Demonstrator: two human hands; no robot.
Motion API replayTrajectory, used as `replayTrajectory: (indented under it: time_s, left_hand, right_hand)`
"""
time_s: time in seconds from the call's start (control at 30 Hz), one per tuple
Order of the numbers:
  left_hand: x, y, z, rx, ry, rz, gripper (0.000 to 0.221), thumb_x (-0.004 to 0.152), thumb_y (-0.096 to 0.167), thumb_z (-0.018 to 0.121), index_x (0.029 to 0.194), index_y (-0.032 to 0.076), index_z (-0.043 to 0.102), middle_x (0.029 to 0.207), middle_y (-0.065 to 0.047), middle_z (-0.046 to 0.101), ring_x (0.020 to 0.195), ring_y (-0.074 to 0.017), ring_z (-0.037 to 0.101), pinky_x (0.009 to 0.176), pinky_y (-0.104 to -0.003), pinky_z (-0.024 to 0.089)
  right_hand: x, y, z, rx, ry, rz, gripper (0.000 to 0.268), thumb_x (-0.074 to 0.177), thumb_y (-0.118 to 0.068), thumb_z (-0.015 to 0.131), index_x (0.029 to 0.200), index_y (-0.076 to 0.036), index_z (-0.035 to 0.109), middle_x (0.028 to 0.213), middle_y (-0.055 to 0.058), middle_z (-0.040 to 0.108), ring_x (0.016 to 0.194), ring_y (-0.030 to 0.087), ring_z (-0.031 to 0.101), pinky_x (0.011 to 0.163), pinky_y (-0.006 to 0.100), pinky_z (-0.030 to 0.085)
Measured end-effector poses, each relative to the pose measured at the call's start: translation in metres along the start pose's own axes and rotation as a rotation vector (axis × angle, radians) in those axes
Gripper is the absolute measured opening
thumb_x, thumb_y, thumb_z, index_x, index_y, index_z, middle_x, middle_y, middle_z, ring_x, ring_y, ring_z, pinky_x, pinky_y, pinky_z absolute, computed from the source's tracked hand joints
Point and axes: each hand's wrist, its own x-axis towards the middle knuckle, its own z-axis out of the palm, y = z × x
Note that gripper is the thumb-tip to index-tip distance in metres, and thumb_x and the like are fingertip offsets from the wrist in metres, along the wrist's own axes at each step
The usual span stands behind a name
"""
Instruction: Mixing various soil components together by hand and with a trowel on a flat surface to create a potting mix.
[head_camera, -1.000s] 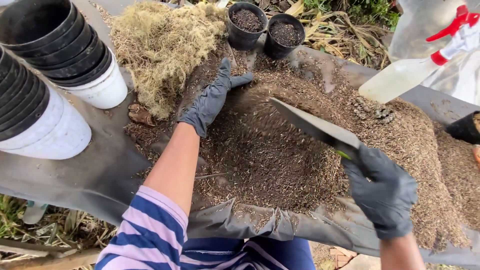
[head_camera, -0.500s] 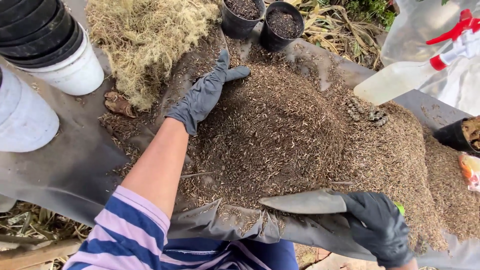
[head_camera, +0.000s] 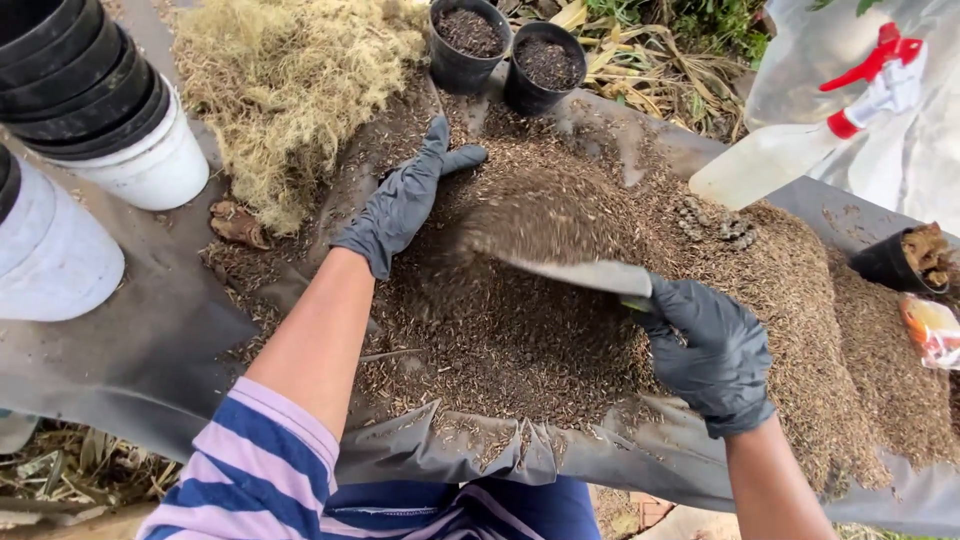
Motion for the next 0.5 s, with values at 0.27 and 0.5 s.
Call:
replayTrajectory:
  time_s: [0.27,0.5]
  left_hand:
    - [0.041,-0.046,0.02,-0.24,0.222,0.204,0.078,0.091,0.067,0.03,0.133,0.012,0.065,0.146,-0.009,0.06,0.145,-0.0234,0.047,0.126,-0.042,0.024]
    - [0.096,-0.101,0.042,-1.873,0.164,0.06,0.045,0.105,-0.003,0.034,0.149,-0.011,0.033,0.148,-0.036,0.047,0.135,-0.0403,0.053,0.114,-0.042,0.047]
  right_hand:
    - [-0.014,-0.029,-0.061,-0.183,-0.237,0.799,0.049,0.112,-0.047,0.04,0.144,-0.015,0.06,0.089,0.016,0.073,0.075,0.042,0.067,0.064,0.053,0.047]
    - [-0.03,-0.039,-0.026,-0.242,-0.418,1.054,0.03,0.113,-0.034,0.033,0.137,-0.016,0.037,0.059,0.009,0.05,0.049,0.03,0.056,0.047,0.049,0.047]
